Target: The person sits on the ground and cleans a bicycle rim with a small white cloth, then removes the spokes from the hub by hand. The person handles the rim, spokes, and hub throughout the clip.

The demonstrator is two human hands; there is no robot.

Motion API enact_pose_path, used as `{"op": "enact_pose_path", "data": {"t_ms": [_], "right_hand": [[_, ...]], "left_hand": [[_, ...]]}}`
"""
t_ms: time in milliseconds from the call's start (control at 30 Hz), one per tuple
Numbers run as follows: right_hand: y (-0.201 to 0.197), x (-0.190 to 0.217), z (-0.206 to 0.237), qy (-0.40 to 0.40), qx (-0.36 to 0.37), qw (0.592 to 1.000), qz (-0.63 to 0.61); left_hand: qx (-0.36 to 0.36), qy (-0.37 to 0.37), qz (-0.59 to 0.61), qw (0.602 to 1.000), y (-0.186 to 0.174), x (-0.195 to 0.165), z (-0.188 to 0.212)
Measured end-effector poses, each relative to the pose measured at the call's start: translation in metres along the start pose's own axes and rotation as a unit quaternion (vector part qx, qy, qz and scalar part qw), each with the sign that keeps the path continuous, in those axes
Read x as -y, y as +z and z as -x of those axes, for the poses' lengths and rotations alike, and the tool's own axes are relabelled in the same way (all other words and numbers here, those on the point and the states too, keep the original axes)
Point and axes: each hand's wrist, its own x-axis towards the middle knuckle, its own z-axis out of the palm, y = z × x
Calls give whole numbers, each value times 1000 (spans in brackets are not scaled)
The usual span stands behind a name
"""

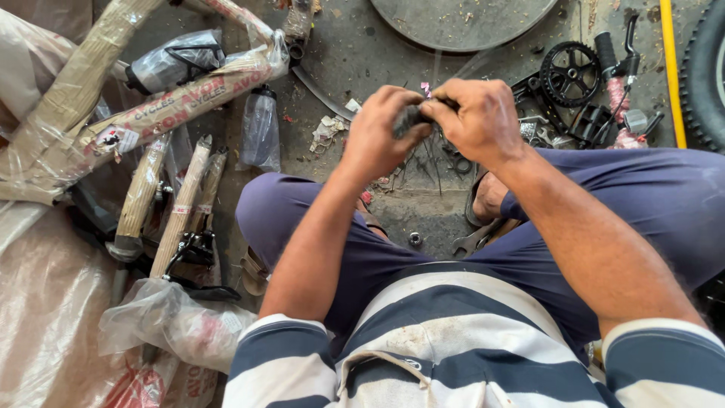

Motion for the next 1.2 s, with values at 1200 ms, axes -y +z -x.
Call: {"op": "enact_pose_path", "data": {"t_ms": [1200], "right_hand": [[-80, -80, 26, 233, 495, 825, 145]], "left_hand": [[-128, -151, 168, 966, 13, 47, -7]]}}
